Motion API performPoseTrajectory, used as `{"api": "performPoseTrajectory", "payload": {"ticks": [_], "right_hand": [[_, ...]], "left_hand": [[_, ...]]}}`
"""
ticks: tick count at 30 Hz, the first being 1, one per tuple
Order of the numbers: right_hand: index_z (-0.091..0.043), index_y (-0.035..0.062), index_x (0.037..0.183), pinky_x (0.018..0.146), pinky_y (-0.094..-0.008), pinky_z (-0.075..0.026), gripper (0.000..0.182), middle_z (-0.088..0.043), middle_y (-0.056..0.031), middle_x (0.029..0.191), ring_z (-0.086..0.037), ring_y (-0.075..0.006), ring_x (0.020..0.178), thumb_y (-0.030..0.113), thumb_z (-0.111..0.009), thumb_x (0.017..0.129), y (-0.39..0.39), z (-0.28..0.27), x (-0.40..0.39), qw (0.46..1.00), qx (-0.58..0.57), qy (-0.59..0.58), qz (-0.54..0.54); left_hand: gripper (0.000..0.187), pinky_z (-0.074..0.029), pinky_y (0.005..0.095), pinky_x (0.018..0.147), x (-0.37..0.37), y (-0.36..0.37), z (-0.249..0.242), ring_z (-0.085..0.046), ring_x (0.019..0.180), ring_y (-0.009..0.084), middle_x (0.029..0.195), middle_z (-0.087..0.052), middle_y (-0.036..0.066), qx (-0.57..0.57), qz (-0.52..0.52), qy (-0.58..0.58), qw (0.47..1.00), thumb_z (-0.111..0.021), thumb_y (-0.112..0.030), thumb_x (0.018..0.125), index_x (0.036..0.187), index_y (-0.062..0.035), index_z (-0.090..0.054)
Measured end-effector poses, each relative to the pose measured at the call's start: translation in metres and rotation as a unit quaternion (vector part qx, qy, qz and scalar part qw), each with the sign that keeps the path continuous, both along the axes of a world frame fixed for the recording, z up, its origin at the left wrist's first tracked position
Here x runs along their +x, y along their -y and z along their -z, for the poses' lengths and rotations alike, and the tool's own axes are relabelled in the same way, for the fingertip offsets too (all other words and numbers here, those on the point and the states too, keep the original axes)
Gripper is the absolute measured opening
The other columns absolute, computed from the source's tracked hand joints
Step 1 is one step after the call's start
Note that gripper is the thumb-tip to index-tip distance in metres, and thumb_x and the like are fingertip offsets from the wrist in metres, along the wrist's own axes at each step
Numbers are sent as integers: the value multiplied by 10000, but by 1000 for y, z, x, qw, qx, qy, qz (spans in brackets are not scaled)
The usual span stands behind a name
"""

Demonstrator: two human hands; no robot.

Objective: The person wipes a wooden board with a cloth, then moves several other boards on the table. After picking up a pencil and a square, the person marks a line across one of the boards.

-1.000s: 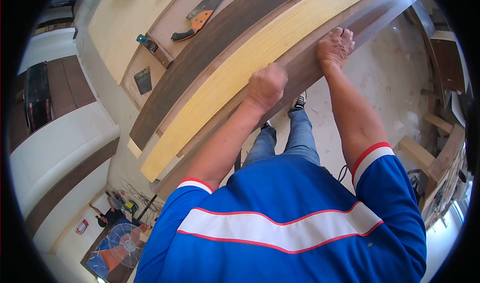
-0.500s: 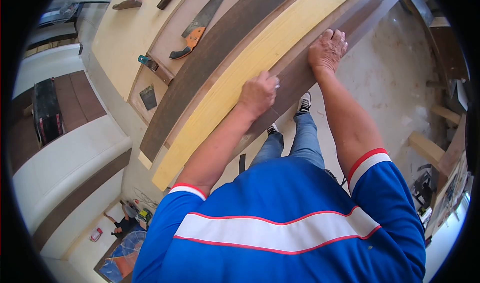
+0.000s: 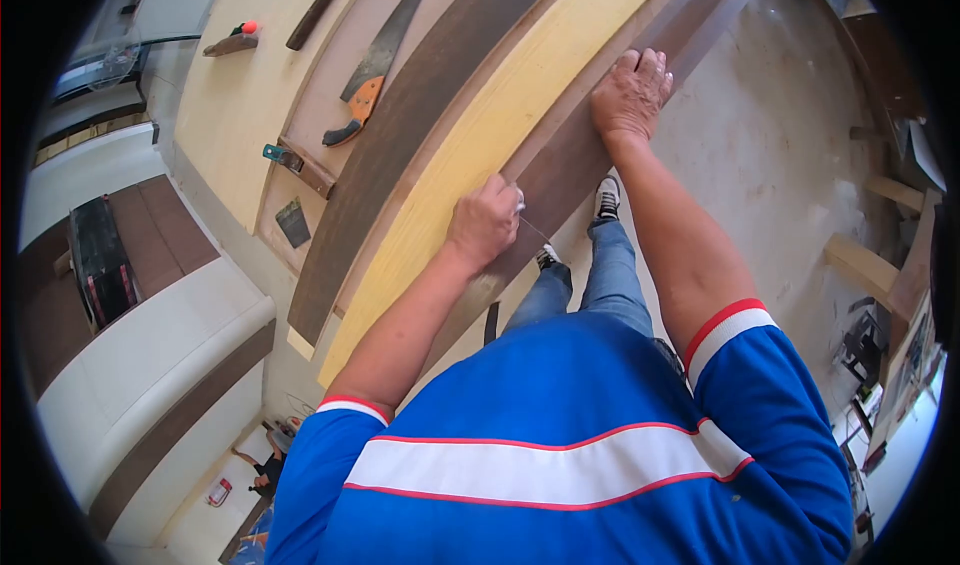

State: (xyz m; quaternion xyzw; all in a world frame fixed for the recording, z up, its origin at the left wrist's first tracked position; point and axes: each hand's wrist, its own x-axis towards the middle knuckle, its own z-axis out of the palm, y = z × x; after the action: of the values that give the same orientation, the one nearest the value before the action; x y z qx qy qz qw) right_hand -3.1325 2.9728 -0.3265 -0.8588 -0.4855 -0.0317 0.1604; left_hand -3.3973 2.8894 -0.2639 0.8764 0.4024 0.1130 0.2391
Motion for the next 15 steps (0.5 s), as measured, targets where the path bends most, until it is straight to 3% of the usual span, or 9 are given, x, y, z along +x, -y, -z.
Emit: {"api": "performPoseTrajectory", "payload": {"ticks": [4,7,11,15], "right_hand": [[-497,-12,1319,1222,-570,-234,412,-422,-210,1478,-316,-406,1491,184,-484,957,-3,0,-2,1000,8,-2,-6],[-496,-12,1315,1218,-577,-240,410,-424,-214,1471,-318,-409,1489,182,-488,955,-2,-1,-4,1000,13,-7,-6],[-499,-9,1310,1218,-581,-241,405,-429,-220,1467,-321,-412,1487,172,-496,948,-1,-1,-2,1000,14,-10,-9],[-498,-24,1318,1220,-588,-235,435,-431,-241,1475,-322,-426,1485,159,-520,924,0,1,-2,999,30,-2,-11]], "left_hand": [[137,-574,453,666,65,-50,11,-676,768,350,924,-622,127,39,22,25,999,-723,-106,796,915,-97,-656],[139,-572,460,670,102,-68,14,-675,778,354,938,-620,134,63,3,-21,998,-721,-116,802,923,-96,-656],[122,-569,471,674,31,-15,-4,-677,792,362,924,-621,144,6,-2,0,1000,-710,-92,804,915,-92,-658],[115,-569,477,673,25,-5,-3,-676,799,376,919,-618,150,-15,-2,-33,999,-693,-75,811,918,-86,-654]]}}
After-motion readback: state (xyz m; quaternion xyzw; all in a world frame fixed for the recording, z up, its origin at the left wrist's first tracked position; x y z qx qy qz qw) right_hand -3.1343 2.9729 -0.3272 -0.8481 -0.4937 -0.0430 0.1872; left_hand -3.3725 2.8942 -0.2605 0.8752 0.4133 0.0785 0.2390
